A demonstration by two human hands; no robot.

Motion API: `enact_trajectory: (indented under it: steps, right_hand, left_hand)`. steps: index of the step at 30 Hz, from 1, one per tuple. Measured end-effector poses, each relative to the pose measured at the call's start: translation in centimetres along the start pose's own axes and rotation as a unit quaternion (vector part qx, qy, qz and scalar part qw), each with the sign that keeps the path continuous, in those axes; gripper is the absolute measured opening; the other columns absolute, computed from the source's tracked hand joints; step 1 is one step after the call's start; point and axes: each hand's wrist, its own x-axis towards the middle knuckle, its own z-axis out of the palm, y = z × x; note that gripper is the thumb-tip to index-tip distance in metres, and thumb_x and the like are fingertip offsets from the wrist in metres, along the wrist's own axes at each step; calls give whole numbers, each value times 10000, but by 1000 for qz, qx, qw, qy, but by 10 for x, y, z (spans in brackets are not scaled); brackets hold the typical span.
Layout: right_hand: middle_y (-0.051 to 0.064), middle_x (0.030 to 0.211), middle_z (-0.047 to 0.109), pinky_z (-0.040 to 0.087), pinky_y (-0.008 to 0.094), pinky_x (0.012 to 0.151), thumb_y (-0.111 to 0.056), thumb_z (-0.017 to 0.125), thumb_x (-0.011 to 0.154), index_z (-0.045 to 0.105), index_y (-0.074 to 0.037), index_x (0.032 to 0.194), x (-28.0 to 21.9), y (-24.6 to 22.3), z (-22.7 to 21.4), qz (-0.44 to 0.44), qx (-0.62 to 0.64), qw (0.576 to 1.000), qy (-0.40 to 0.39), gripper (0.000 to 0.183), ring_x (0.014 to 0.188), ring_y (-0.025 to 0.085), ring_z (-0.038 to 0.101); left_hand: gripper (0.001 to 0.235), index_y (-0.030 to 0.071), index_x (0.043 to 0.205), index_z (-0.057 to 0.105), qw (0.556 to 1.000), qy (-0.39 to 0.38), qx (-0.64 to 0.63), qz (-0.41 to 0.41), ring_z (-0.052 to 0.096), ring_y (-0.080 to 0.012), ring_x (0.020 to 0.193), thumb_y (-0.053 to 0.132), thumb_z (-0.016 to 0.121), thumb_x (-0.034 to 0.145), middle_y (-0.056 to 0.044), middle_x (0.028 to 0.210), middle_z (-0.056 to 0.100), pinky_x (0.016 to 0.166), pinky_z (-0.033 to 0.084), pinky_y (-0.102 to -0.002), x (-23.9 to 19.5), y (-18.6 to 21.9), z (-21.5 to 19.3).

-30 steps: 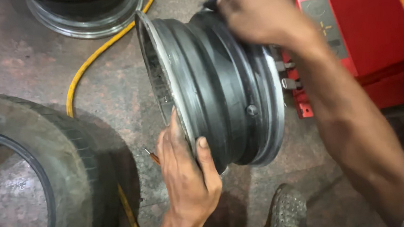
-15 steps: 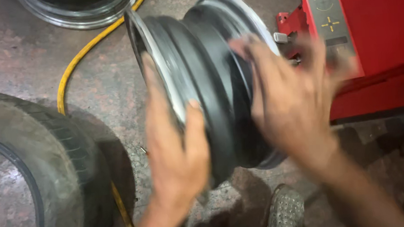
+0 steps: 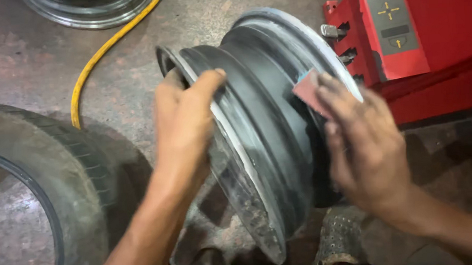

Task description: The person scrubs the inner barrel of a detached car wheel rim using a small abrasive pad. They rotate the rim by hand to access different sections while scrubbing the curved metal surface.

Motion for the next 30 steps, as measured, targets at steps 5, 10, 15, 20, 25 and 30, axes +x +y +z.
enact_trajectory:
  steps: [5,10,15,20,25,30]
  right_hand:
    - [218,1469,605,548,426,1126,87,536,1042,512,29,1455,-27,1,16,51,91,993,46,418,1360,353,643]
    - [249,1433,573,531,464,1080,12,639,980,495,57,1411,-21,2,45,36,53,993,98,457,1298,436,634]
    - [165,1528,568,421,469,1182,34,575,1062,504,23,1501,-7,6,64,59,38,992,104,445,1347,383,587]
    - [29,1470,633,167,597,1167,-32,597,1071,591,-57,1463,34,14,62,13,-154,982,108,393,1402,363,440]
    - [10,1301,717,186,555,1094,-49,579,1057,644,-90,1369,107,36,51,-54,-89,994,35,322,1286,354,455]
    - [51,1418,702,229,511,1052,-9,556,1035,640,-73,1437,59,24,36,-57,-168,982,58,415,1231,312,504]
  left_hand:
    - [344,-119,1026,700,997,-19,16,67,666,-166,653,161,627,839,-103,797,721,580,536,-328,2,3,6]
    - [337,-70,1160,659,968,-48,108,221,674,-181,894,164,578,931,-131,1007,734,798,538,-348,9,8,-1]
    - [364,-19,1307,604,931,54,236,272,706,-328,1141,203,528,1029,-196,1207,738,970,509,-440,21,13,8]
    - [374,-5,1341,570,931,115,228,260,705,-399,1135,210,504,1041,-232,1170,743,967,517,-464,24,15,19]
    - [399,-43,1378,560,902,127,254,326,676,-435,1175,176,552,1045,-271,1232,710,995,510,-486,19,12,17]
    - [427,-90,1413,519,913,113,223,323,674,-452,1175,147,516,1057,-300,1255,684,1013,509,-495,-3,-2,24]
